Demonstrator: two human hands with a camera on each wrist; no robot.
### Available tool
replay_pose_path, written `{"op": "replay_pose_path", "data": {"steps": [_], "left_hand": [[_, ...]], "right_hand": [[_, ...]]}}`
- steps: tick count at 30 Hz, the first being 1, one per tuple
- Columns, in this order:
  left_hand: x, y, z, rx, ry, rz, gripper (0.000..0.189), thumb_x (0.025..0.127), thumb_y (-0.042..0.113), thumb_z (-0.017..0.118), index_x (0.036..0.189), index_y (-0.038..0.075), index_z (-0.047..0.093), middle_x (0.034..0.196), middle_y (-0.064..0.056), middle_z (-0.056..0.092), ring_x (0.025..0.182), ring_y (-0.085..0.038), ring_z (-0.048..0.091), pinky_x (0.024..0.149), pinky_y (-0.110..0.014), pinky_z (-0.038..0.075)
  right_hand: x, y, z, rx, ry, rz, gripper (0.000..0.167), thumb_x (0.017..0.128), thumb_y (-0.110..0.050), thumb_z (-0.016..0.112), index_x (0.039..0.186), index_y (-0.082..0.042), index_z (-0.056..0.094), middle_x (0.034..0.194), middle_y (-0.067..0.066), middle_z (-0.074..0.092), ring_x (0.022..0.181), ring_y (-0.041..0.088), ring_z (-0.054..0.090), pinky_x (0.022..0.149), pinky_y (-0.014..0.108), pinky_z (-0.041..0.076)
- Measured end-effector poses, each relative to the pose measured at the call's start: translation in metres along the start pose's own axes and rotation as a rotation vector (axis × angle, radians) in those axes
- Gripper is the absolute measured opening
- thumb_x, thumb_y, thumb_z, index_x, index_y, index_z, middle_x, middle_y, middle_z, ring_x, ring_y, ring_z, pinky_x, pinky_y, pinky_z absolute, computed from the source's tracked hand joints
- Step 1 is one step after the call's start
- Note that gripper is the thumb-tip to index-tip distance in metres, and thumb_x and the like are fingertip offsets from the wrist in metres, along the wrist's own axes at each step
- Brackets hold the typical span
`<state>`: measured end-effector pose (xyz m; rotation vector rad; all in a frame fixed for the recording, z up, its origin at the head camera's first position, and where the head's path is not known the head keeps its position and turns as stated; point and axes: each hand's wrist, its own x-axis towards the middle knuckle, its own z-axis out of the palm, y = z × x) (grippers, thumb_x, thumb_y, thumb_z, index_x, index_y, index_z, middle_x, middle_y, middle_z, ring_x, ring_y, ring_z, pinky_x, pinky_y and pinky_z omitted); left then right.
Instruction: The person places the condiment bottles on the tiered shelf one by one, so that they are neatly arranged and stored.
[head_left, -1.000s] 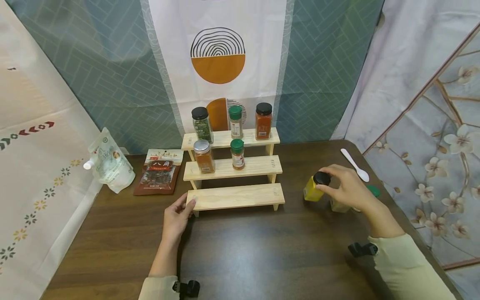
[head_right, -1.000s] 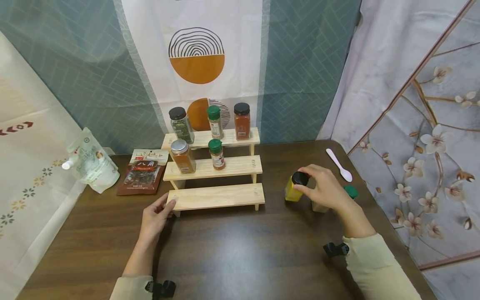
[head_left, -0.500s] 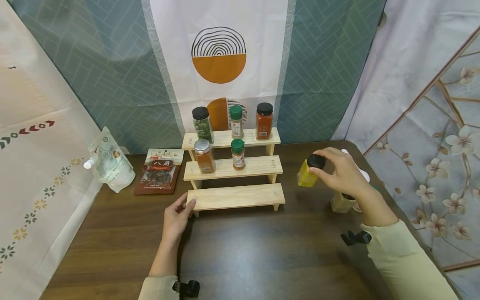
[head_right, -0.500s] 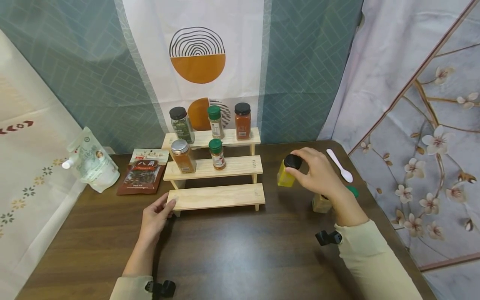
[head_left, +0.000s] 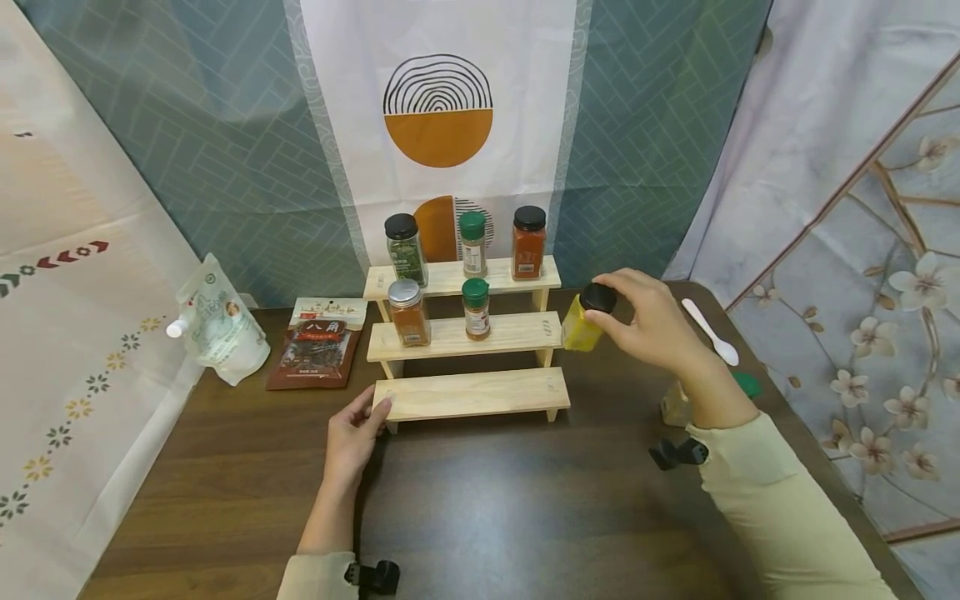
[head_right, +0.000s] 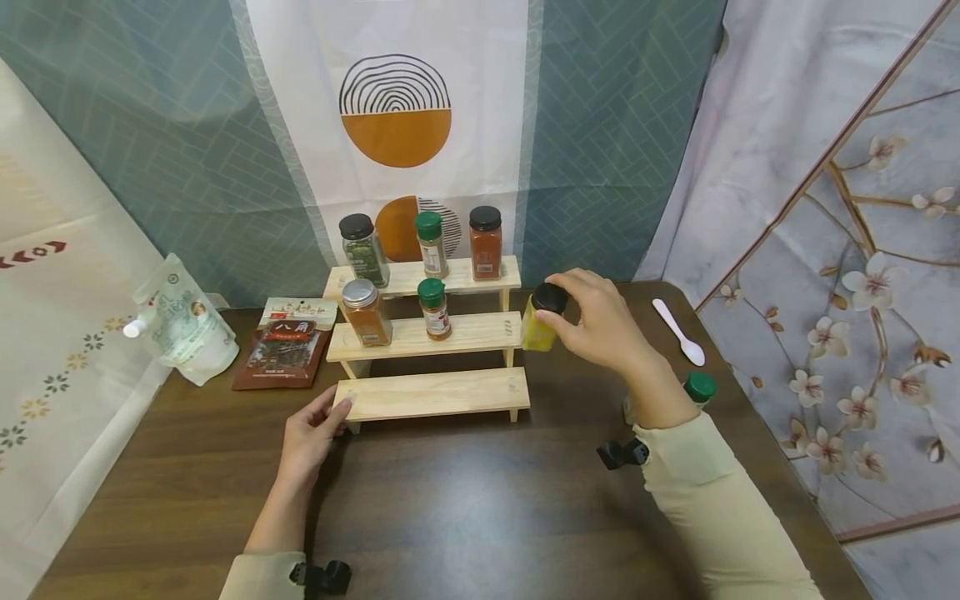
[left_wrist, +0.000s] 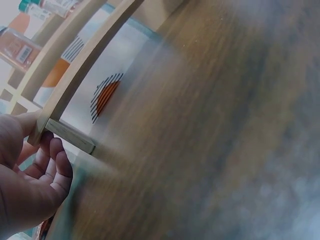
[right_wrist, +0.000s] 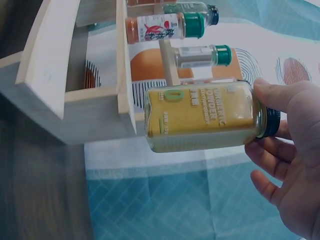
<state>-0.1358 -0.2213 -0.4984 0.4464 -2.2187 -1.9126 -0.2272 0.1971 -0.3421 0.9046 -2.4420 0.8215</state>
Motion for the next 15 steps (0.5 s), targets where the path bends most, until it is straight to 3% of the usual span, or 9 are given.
{"op": "replay_pose_path", "data": {"steps": [15], "left_hand": [[0.0, -0.001, 0.0, 0.023, -0.002, 0.017, 0.052, 0.097, 0.022, 0.072, 0.141, -0.001, 0.057, 0.093, -0.01, 0.065, 0.073, -0.01, 0.059, 0.064, -0.02, 0.052]], "right_hand": [[0.035, -0.012, 0.029, 0.016, -0.117, 0.04, 0.051, 0.091, -0.026, 0.079, 0.129, 0.004, 0.063, 0.114, 0.014, 0.065, 0.106, 0.033, 0.061, 0.094, 0.054, 0.046]]}}
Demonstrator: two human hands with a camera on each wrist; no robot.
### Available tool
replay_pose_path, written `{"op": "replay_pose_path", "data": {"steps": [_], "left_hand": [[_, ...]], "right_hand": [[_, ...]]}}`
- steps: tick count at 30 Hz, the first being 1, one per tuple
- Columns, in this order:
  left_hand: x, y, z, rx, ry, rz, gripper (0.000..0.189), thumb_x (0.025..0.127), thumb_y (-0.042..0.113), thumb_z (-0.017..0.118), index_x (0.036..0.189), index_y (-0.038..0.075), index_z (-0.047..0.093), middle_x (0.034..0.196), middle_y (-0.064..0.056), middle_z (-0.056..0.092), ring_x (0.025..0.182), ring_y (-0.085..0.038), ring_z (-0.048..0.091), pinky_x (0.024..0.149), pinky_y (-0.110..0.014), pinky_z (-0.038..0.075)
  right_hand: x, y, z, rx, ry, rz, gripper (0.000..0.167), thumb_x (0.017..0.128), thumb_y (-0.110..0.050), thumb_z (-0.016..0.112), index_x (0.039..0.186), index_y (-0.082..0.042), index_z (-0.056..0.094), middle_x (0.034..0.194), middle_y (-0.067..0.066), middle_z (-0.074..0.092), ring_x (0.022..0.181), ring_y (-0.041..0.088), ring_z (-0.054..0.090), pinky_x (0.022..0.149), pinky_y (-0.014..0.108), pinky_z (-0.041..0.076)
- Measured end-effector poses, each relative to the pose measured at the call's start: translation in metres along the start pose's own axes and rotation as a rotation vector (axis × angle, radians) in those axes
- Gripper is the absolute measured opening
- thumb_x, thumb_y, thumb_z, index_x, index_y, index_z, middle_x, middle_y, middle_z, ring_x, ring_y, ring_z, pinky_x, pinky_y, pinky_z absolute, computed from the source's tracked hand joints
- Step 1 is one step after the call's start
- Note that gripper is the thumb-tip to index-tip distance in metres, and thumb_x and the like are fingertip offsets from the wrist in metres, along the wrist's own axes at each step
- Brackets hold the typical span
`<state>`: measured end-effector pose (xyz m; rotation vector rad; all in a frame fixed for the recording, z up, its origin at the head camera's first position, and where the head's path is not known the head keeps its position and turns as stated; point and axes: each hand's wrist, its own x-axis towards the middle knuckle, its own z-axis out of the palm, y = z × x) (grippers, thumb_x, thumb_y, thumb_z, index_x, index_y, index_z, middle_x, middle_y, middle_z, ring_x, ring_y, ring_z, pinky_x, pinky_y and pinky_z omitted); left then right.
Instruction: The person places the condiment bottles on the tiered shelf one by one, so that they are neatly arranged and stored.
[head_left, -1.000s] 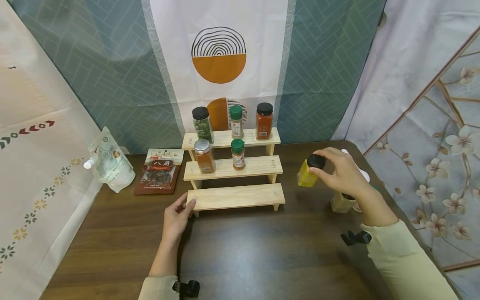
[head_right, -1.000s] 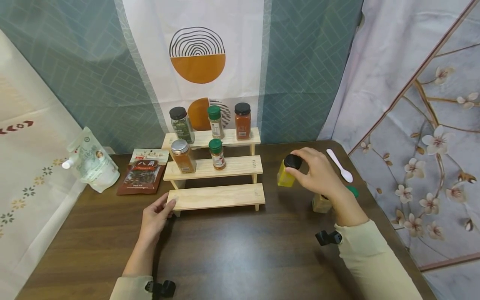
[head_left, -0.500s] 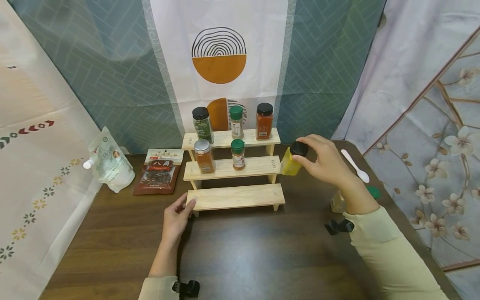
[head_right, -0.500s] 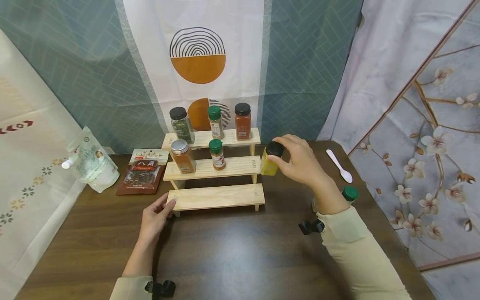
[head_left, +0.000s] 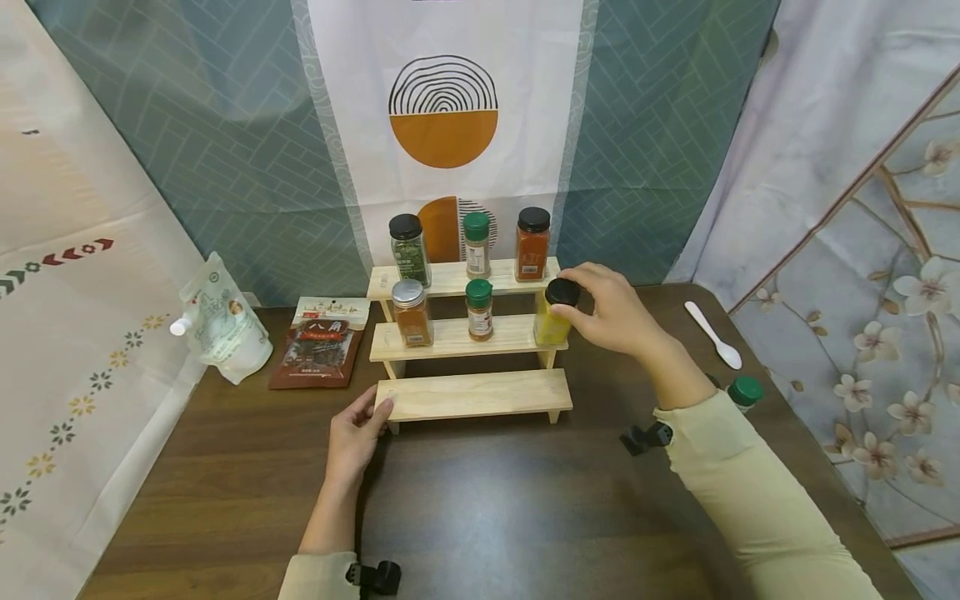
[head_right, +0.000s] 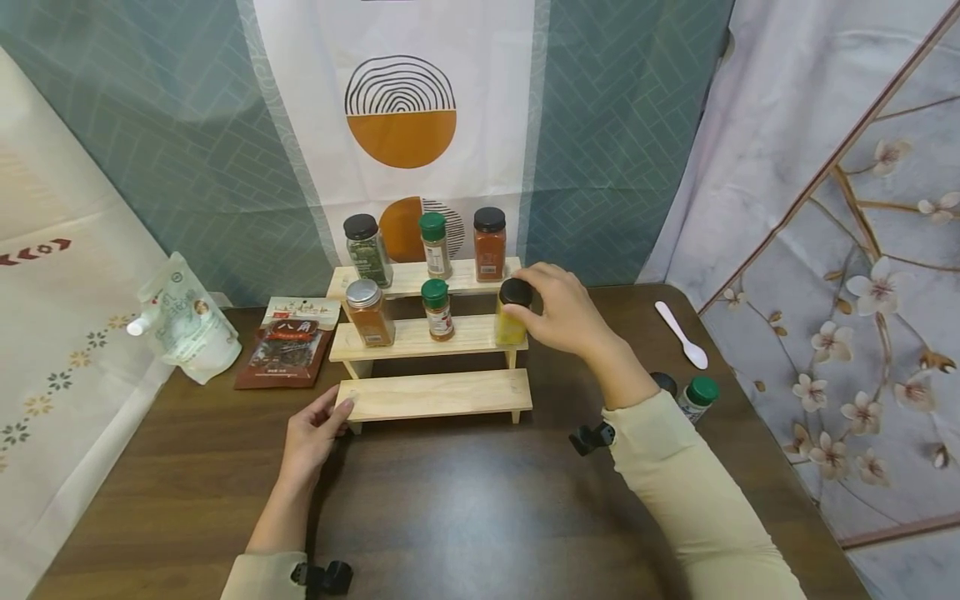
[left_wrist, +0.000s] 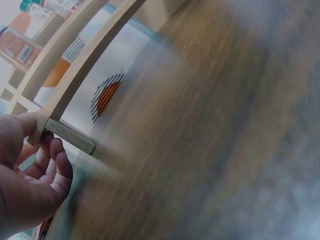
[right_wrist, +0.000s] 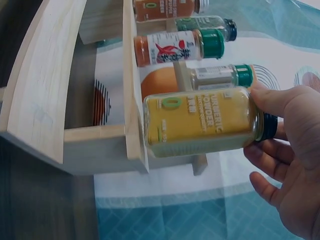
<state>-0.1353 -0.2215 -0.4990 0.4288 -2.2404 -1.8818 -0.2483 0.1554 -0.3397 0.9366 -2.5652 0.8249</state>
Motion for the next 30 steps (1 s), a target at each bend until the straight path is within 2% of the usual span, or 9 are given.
{"op": "replay_pose_path", "data": {"steps": [5, 11, 17, 20, 28, 30], "left_hand": [[0.001, -0.002, 0.002, -0.001, 0.01, 0.002, 0.05, 0.097, 0.02, 0.071, 0.14, -0.002, 0.058, 0.092, -0.011, 0.062, 0.073, -0.009, 0.059, 0.064, -0.019, 0.052], [0.002, -0.004, 0.003, -0.002, 0.021, 0.005, 0.048, 0.097, 0.017, 0.071, 0.14, -0.001, 0.059, 0.091, -0.011, 0.062, 0.072, -0.008, 0.059, 0.063, -0.018, 0.052], [0.002, -0.002, 0.002, -0.015, 0.015, 0.004, 0.049, 0.097, 0.02, 0.072, 0.139, 0.0, 0.06, 0.091, -0.011, 0.063, 0.072, -0.009, 0.058, 0.063, -0.018, 0.051], [0.002, -0.001, 0.002, -0.019, 0.012, 0.008, 0.049, 0.096, 0.019, 0.072, 0.139, -0.001, 0.06, 0.09, -0.01, 0.063, 0.072, -0.009, 0.058, 0.063, -0.018, 0.052], [0.002, -0.001, 0.002, -0.015, 0.012, 0.005, 0.05, 0.096, 0.02, 0.073, 0.139, -0.001, 0.06, 0.088, -0.008, 0.063, 0.071, -0.01, 0.058, 0.064, -0.019, 0.052], [-0.001, 0.007, 0.001, -0.015, 0.002, -0.014, 0.049, 0.096, 0.017, 0.072, 0.139, -0.003, 0.058, 0.088, -0.008, 0.063, 0.072, -0.011, 0.059, 0.065, -0.021, 0.053]], "right_hand": [[0.009, -0.004, 0.007, -0.012, -0.042, 0.021, 0.055, 0.093, -0.03, 0.077, 0.133, 0.004, 0.061, 0.119, 0.017, 0.064, 0.113, 0.037, 0.059, 0.099, 0.056, 0.045], [0.02, -0.005, 0.013, -0.026, -0.046, 0.034, 0.052, 0.094, -0.03, 0.075, 0.132, 0.003, 0.061, 0.114, 0.017, 0.063, 0.1, 0.035, 0.059, 0.088, 0.052, 0.048], [0.027, -0.005, 0.019, -0.016, -0.048, 0.065, 0.056, 0.095, -0.032, 0.074, 0.136, 0.003, 0.058, 0.129, 0.02, 0.06, 0.117, 0.04, 0.056, 0.1, 0.057, 0.044], [0.027, -0.006, 0.02, -0.006, -0.049, 0.083, 0.058, 0.094, -0.032, 0.075, 0.138, 0.003, 0.057, 0.133, 0.021, 0.059, 0.121, 0.04, 0.055, 0.101, 0.057, 0.044], [0.021, -0.001, 0.022, 0.045, -0.023, 0.086, 0.06, 0.093, -0.03, 0.077, 0.138, 0.004, 0.057, 0.123, 0.019, 0.061, 0.106, 0.036, 0.059, 0.091, 0.052, 0.049], [0.017, 0.001, 0.023, 0.065, -0.01, 0.084, 0.061, 0.091, -0.029, 0.079, 0.138, 0.003, 0.057, 0.123, 0.019, 0.061, 0.105, 0.036, 0.06, 0.091, 0.052, 0.049]]}}
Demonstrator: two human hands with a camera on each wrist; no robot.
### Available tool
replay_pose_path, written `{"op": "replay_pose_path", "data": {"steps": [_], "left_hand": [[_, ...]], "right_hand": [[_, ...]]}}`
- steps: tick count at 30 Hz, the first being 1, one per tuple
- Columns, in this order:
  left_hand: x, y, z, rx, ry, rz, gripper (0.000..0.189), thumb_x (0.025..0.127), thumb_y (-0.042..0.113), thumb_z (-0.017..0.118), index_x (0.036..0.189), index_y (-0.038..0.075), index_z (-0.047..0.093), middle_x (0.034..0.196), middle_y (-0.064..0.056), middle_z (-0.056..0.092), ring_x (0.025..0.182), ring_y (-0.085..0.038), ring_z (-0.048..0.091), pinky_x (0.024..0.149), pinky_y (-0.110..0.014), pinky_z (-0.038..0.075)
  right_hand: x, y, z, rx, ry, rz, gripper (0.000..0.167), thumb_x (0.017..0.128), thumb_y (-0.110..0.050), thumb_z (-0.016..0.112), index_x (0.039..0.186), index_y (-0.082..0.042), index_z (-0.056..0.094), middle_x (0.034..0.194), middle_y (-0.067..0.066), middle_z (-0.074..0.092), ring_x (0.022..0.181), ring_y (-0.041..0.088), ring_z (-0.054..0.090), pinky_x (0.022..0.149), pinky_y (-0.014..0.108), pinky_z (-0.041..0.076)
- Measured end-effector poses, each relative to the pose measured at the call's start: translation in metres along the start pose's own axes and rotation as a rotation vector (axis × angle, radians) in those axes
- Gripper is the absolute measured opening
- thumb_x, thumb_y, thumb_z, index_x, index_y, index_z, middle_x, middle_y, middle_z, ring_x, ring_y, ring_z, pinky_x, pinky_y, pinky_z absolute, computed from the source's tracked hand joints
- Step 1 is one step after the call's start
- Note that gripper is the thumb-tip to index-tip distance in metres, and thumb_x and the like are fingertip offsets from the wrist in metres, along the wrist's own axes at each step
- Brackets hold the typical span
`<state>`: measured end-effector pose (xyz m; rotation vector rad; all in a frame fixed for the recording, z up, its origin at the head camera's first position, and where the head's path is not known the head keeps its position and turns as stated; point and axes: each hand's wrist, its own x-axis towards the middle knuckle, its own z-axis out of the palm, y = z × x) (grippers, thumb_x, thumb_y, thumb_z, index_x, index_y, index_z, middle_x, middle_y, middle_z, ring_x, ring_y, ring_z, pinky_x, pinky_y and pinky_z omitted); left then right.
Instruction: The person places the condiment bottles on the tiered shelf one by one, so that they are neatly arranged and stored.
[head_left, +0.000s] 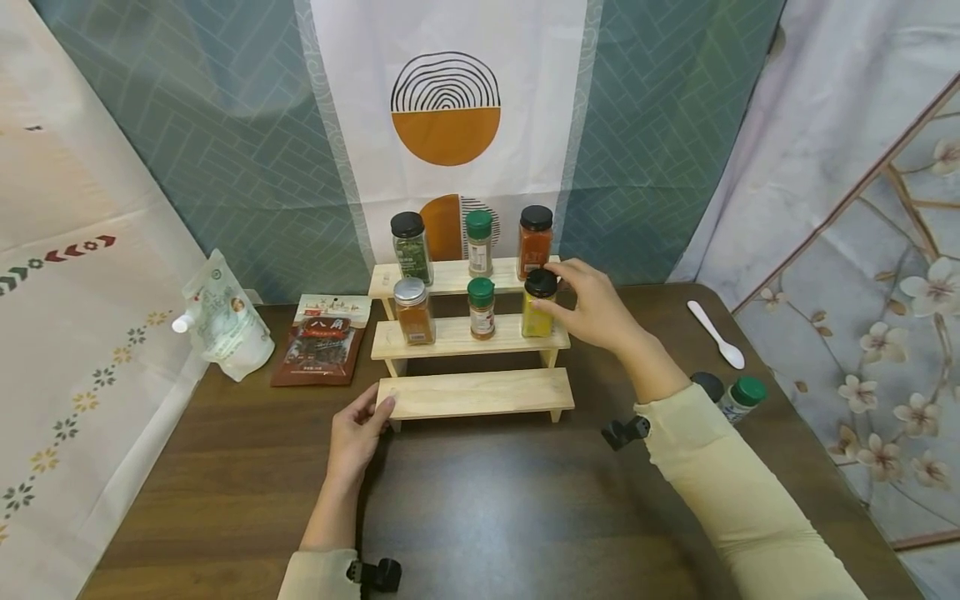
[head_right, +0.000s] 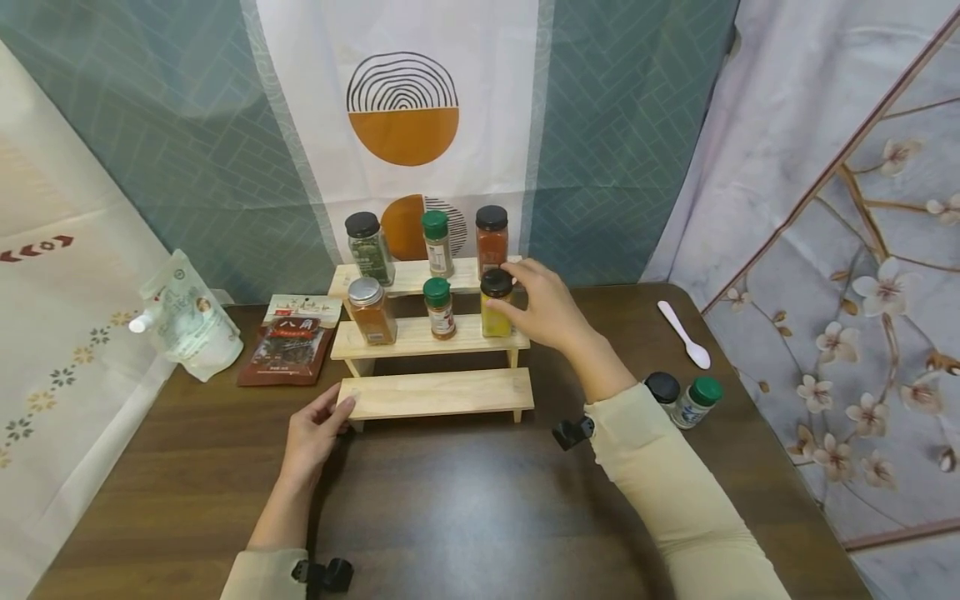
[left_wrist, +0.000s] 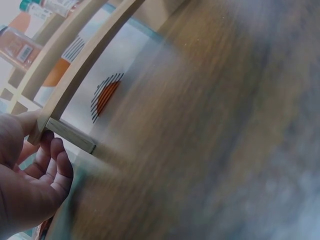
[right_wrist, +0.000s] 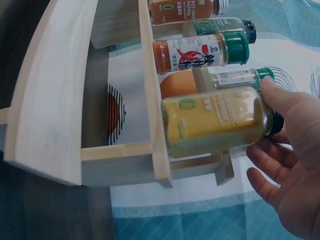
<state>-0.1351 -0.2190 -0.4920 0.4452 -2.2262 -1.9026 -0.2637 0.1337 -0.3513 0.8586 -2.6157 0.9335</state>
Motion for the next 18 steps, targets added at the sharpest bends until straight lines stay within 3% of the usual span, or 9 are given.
{"op": "replay_pose_path", "data": {"steps": [5, 7, 18], "left_hand": [[-0.001, 0.002, 0.0, 0.003, 0.003, -0.001, 0.048, 0.096, 0.018, 0.072, 0.139, -0.002, 0.059, 0.087, -0.007, 0.063, 0.072, -0.012, 0.059, 0.065, -0.021, 0.053], [0.002, -0.007, 0.001, 0.003, 0.012, 0.016, 0.049, 0.096, 0.021, 0.073, 0.138, 0.0, 0.06, 0.087, -0.007, 0.063, 0.071, -0.01, 0.059, 0.063, -0.02, 0.052], [0.003, -0.009, 0.001, 0.018, 0.019, 0.013, 0.049, 0.096, 0.02, 0.073, 0.139, 0.0, 0.06, 0.091, -0.011, 0.063, 0.072, -0.01, 0.06, 0.064, -0.019, 0.052]], "right_hand": [[-0.013, 0.011, 0.0, 0.005, 0.031, -0.009, 0.064, 0.09, -0.026, 0.08, 0.141, 0.003, 0.054, 0.126, 0.018, 0.061, 0.105, 0.034, 0.062, 0.093, 0.053, 0.048], [-0.019, 0.016, -0.001, -0.001, 0.032, -0.01, 0.062, 0.091, -0.025, 0.079, 0.141, 0.003, 0.054, 0.125, 0.018, 0.061, 0.105, 0.034, 0.061, 0.093, 0.053, 0.048], [-0.051, 0.043, -0.015, -0.029, -0.032, -0.009, 0.055, 0.092, -0.021, 0.078, 0.138, 0.001, 0.056, 0.114, 0.017, 0.066, 0.104, 0.035, 0.062, 0.089, 0.055, 0.05]]}}
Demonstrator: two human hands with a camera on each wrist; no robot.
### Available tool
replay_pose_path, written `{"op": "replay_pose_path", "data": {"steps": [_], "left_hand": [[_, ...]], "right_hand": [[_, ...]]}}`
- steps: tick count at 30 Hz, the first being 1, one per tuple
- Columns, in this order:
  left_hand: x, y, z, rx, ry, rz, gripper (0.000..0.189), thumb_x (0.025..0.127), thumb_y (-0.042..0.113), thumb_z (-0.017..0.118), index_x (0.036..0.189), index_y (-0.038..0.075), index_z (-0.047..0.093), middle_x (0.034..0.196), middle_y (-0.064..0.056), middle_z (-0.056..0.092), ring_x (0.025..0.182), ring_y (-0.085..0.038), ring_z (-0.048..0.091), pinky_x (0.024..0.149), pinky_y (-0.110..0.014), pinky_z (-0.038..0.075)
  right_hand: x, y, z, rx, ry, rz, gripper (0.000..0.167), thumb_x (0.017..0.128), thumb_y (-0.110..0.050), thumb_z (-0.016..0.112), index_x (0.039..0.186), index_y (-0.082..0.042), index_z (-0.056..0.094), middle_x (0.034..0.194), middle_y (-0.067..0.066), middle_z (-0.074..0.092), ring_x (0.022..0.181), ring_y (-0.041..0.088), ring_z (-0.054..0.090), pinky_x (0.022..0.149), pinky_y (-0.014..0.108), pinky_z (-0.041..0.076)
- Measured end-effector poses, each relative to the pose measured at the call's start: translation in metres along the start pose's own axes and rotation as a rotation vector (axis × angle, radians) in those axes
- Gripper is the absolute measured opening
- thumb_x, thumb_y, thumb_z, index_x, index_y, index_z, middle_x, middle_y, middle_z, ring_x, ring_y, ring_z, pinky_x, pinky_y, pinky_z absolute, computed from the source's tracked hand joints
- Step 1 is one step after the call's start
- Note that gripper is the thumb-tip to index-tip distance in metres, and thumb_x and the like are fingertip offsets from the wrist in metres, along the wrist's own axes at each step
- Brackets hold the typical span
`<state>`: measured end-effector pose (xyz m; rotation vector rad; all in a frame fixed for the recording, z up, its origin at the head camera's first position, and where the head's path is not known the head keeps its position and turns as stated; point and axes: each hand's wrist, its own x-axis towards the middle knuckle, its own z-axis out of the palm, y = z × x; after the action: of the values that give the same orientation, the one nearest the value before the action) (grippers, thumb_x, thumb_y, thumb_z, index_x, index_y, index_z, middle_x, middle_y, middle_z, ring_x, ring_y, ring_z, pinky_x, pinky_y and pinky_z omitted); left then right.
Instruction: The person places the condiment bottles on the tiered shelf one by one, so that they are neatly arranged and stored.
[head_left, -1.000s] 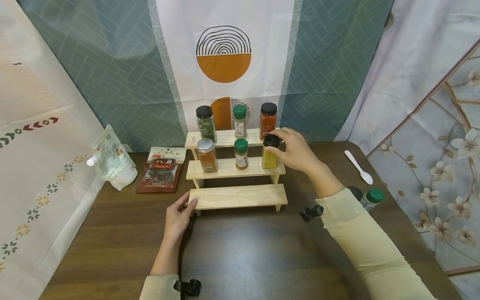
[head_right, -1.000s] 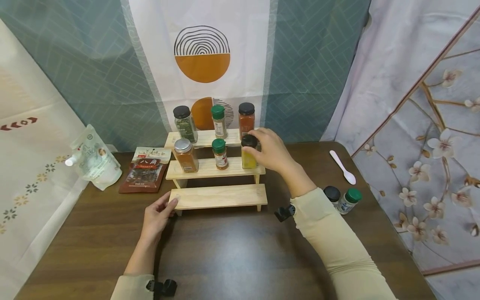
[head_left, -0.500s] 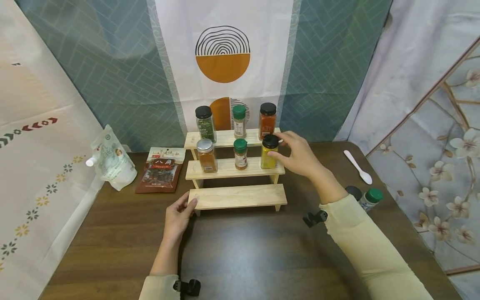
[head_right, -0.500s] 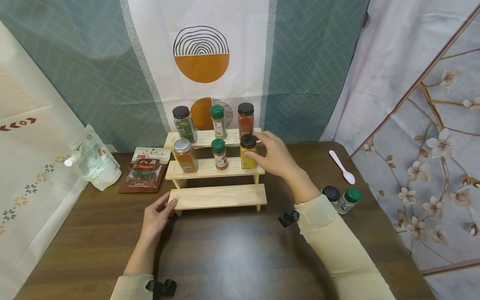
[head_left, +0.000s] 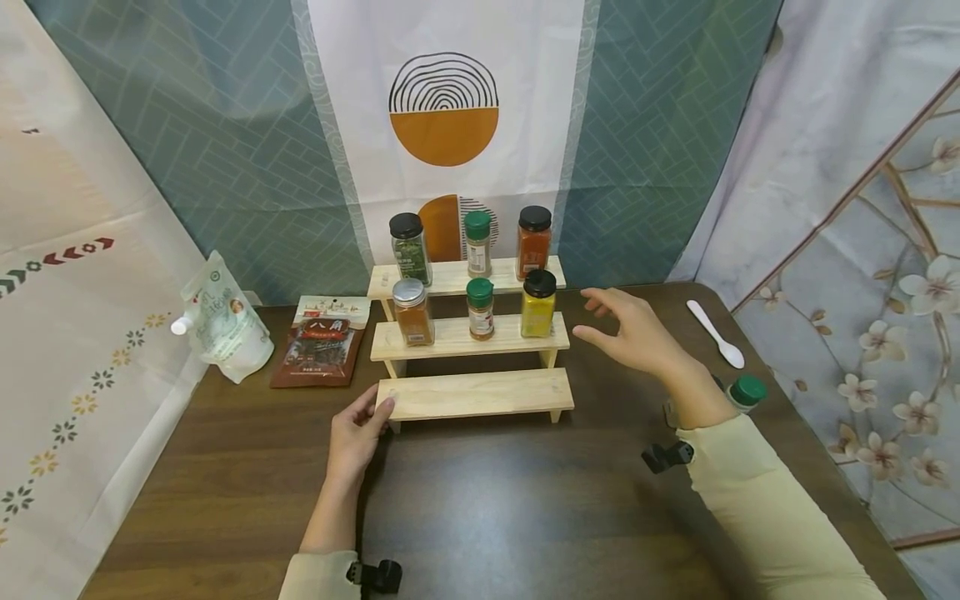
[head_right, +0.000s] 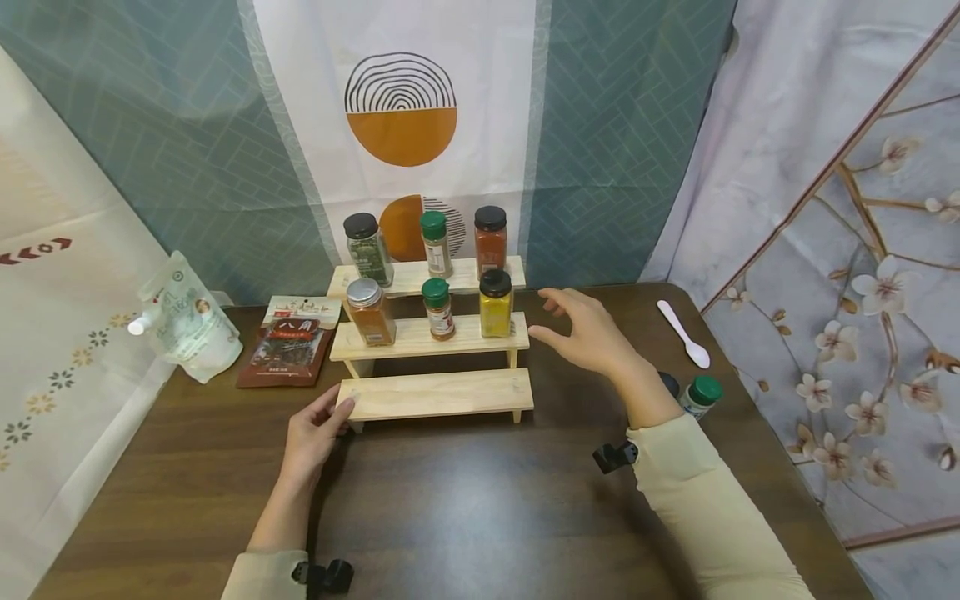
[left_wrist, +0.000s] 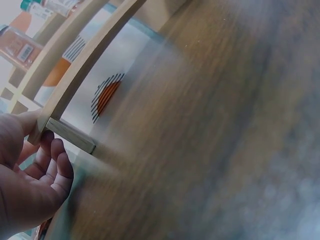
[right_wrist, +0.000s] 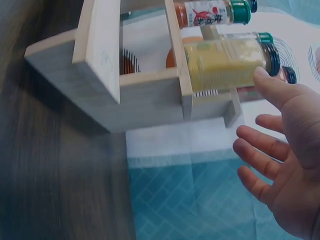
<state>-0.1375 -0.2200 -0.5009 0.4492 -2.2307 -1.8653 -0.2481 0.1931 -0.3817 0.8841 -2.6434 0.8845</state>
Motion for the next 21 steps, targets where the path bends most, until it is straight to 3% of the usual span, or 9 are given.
{"op": "replay_pose_path", "data": {"steps": [14, 21], "left_hand": [[0.0, 0.0, 0.001, -0.013, 0.006, 0.011, 0.047, 0.096, 0.019, 0.073, 0.138, 0.0, 0.061, 0.09, -0.011, 0.062, 0.07, -0.008, 0.059, 0.063, -0.018, 0.052], [0.0, -0.001, 0.0, -0.021, 0.004, 0.011, 0.046, 0.096, 0.016, 0.072, 0.137, -0.001, 0.061, 0.086, -0.007, 0.063, 0.07, -0.009, 0.06, 0.063, -0.02, 0.053]], "right_hand": [[-0.046, 0.028, -0.023, -0.062, -0.016, -0.017, 0.046, 0.088, -0.015, 0.08, 0.127, 0.004, 0.063, 0.107, 0.015, 0.07, 0.099, 0.033, 0.065, 0.083, 0.055, 0.053], [-0.07, 0.043, -0.038, -0.095, -0.044, 0.031, 0.047, 0.088, -0.017, 0.081, 0.126, 0.004, 0.064, 0.11, 0.018, 0.07, 0.099, 0.036, 0.067, 0.084, 0.055, 0.053]]}}
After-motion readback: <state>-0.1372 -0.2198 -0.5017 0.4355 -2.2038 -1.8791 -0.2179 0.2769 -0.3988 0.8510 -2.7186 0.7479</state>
